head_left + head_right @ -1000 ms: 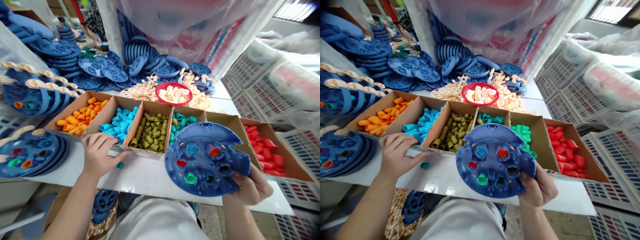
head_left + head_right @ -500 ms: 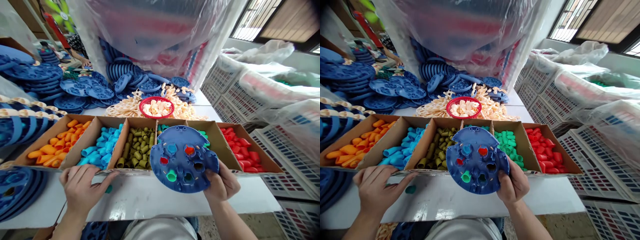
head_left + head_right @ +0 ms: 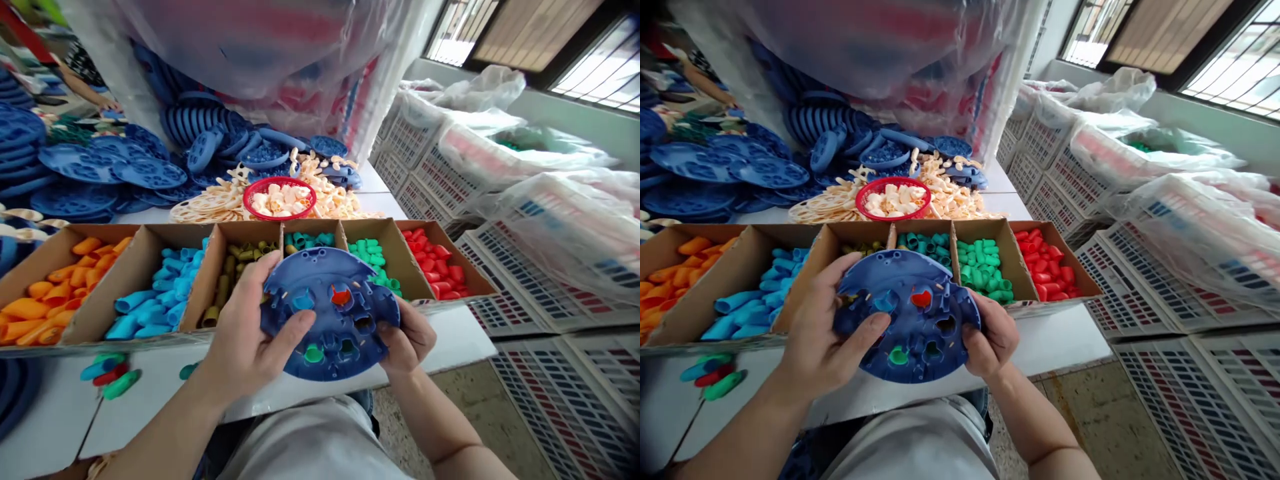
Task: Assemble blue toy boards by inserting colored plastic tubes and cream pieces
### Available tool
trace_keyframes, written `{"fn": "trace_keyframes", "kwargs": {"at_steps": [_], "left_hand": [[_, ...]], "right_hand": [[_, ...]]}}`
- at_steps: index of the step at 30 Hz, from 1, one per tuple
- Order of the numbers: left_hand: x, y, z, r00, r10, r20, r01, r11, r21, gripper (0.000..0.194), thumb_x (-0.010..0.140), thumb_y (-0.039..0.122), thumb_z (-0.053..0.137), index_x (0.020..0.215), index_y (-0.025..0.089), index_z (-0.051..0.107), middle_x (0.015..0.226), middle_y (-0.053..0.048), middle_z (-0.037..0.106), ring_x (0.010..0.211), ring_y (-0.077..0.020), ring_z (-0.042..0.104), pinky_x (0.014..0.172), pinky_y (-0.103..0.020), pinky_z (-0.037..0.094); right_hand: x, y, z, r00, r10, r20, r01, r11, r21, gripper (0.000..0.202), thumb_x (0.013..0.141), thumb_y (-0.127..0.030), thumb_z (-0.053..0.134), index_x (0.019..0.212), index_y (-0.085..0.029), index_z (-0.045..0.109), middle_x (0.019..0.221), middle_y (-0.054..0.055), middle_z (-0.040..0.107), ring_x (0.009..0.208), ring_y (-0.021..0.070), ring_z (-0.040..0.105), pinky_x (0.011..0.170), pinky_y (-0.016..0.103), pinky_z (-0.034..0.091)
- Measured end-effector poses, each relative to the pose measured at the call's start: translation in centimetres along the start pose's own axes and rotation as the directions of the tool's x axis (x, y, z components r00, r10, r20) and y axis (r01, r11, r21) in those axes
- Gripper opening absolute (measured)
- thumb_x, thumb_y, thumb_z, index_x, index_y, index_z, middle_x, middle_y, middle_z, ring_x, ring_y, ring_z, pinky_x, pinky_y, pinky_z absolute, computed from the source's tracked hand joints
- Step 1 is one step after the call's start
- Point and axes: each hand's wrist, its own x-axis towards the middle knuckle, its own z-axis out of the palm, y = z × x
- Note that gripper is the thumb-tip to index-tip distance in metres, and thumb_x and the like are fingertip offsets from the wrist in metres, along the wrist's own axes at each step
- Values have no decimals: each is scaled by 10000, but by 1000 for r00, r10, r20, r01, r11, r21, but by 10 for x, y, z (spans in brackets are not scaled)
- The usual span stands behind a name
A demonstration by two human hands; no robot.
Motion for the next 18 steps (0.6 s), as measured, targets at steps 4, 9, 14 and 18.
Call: {"fn": "trace_keyframes", "kwargs": {"at_steps": [4,9,14,18], "left_hand": [[-2,10,7,960,231,-157,-203,963,179,691,809,357,841,1424,228,553,1257,-149,582,1164,-321,601,963,-463,547],[-9,34,12,896,413,165,-444,857,262,266,858,323,790,1065,201,676,962,-87,689,919,-285,592,830,-461,460],[-1,40,1,912,368,182,-404,885,232,246,903,302,740,1127,225,670,1000,-91,707,955,-292,607,868,-466,475],[54,6,-36,934,334,129,-355,908,221,285,948,425,691,1145,219,682,1060,-76,690,958,-248,653,856,-395,543]], "right_hand": [[2,-3,-3,1000,-17,-13,17,999,30,380,820,-305,646,1167,-275,797,916,9,808,690,231,756,634,340,641],[8,-7,1,1000,-11,14,11,999,52,401,847,-286,633,1219,-302,781,917,-14,807,677,213,751,626,311,628],[9,-13,7,999,-35,9,34,997,70,426,854,-263,612,1249,-299,770,966,-6,811,707,217,762,625,297,624],[8,-14,5,998,-42,55,37,995,91,450,862,-220,602,1271,-320,759,899,-21,802,674,209,754,631,297,628]]}}
